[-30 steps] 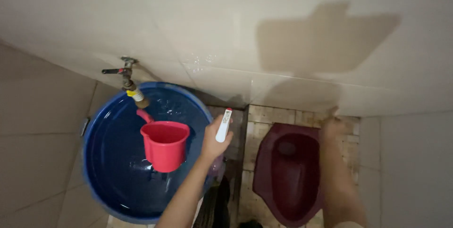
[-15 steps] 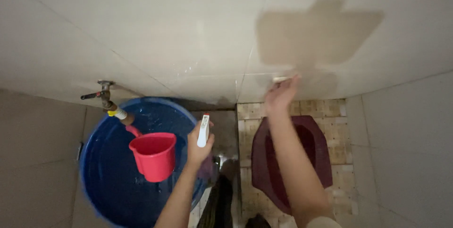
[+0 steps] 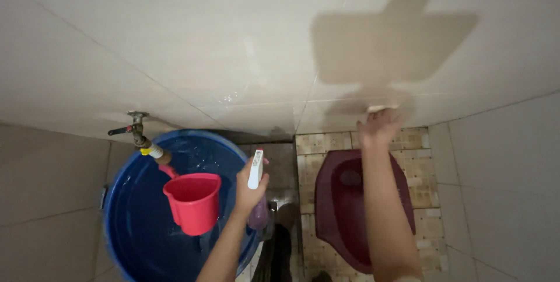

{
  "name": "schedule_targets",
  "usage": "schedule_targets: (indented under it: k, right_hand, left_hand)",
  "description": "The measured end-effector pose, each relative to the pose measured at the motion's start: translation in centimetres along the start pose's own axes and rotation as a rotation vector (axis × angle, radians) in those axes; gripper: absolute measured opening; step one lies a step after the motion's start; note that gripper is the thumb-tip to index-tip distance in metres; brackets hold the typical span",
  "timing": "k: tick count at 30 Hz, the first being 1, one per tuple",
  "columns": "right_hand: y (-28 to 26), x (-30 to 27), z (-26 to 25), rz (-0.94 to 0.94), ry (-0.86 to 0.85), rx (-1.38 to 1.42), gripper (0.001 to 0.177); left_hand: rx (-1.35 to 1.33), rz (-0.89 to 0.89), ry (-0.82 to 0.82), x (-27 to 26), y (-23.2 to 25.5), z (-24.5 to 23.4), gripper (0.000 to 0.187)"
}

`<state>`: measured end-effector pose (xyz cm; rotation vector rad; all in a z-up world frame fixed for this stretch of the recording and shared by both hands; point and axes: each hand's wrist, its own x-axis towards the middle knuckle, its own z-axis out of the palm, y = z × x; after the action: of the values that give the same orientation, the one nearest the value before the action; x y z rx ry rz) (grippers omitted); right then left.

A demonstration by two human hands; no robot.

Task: Clean bathroom wall tiles and shower fixtures with a sponge and spray bottle.

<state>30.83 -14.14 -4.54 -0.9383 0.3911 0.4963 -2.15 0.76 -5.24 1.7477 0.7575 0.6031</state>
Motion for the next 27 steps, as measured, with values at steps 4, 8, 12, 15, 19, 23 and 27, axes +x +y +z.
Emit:
schedule_targets:
  k: [4, 8, 12, 15, 19, 23, 27]
  right_hand:
    - [-5.2, -7.0, 3.8, -0.092, -0.201, -0.035, 0.093]
    - [-6.3, -5.5, 3.0, -0.113, -0.294, -0.098, 0.093]
    - [-4.8, -1.2, 1.0, 0.076, -0.075, -0.025, 0.095]
    - [-2.2, 2.1, -1.2, 0.228, 0.053, 0.058, 0.099]
    - [2.9, 6.7, -5.0, 0.301, 0.131, 0.026, 0.105]
    - [9.7, 12.6, -10.0, 0.316, 0.152, -0.069, 0.097]
    - [16.7, 19.2, -16.7, 0.378, 0.202, 0.033, 0.088]
  left_hand:
    - [0.111, -0.130, -0.077, 0.2, -1.6, 0.7, 0.036]
    - [0.066, -0.107, -0.082, 0.7, -0.6, 1.4, 0.035]
    - [0.058, -0.097, -0.076, 0.6, -1.3, 2.0, 0.034]
    - [0.063, -0.002, -0.065, 0.6, -1.0, 1.9, 0.035]
    - [0.060, -0.079, -0.073, 0.6, -0.7, 1.5, 0.033]
    - [0.064, -0.108, -0.071, 0.8, -1.0, 0.7, 0.034]
    - [-0.018, -0.161, -0.021, 0.9, -1.4, 0.5, 0.035]
